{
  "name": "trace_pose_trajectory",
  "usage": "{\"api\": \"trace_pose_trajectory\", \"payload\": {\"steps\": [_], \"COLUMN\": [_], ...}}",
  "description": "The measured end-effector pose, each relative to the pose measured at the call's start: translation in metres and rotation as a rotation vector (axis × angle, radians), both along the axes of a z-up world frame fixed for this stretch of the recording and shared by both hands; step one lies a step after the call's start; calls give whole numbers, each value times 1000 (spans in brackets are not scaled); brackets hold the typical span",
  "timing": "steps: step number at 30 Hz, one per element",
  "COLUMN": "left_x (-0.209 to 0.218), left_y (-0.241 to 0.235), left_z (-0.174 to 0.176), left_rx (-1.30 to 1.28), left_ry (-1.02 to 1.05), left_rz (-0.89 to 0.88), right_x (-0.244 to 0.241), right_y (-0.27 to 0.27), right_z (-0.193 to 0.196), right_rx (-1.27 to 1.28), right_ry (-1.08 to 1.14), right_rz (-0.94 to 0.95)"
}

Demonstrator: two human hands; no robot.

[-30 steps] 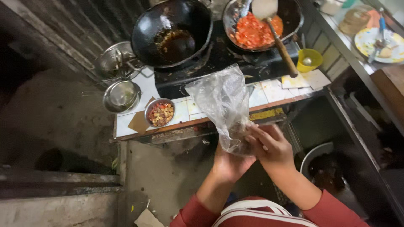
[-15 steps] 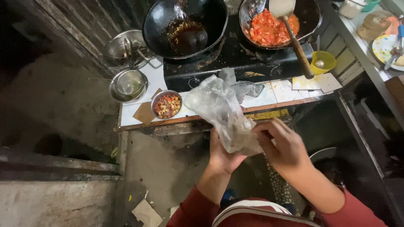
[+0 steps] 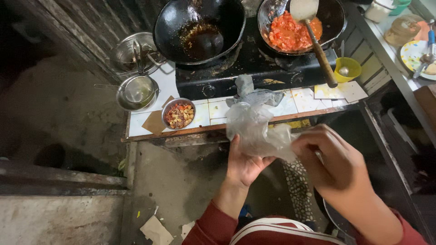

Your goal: The person adds a paste from a plastic bag into a wok containing a red sauce and stirs the mixture with a spatula. They then return to the counter to handle the bag again before resuming stirring the wok.

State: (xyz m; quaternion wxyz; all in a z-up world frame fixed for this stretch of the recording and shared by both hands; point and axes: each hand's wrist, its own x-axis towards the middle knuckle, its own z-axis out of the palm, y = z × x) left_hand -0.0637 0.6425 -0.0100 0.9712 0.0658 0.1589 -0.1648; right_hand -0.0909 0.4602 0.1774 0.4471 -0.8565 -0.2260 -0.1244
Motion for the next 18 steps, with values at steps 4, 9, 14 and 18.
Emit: {"api": "trace_pose_trajectory", "payload": {"steps": [4,9,14,18], "left_x": [8,12,2,-7], "left_y": [11,27,37,17], "left_z": [-16,-17,4,18], "left_rx": [-106,-92,295,608], "left_ry": [-105,-129,-427,-397], "left_rz": [89,168,7,-49], "right_x": [-9,-4,22,7], "right_y": [-52,-130,-136,-94], "right_z": [-29,-74,-89,-45], "right_rx": [-45,226,-558,-197], "right_ry": [34,339,516,86], "right_rz": [103,199,-167,-139]}}
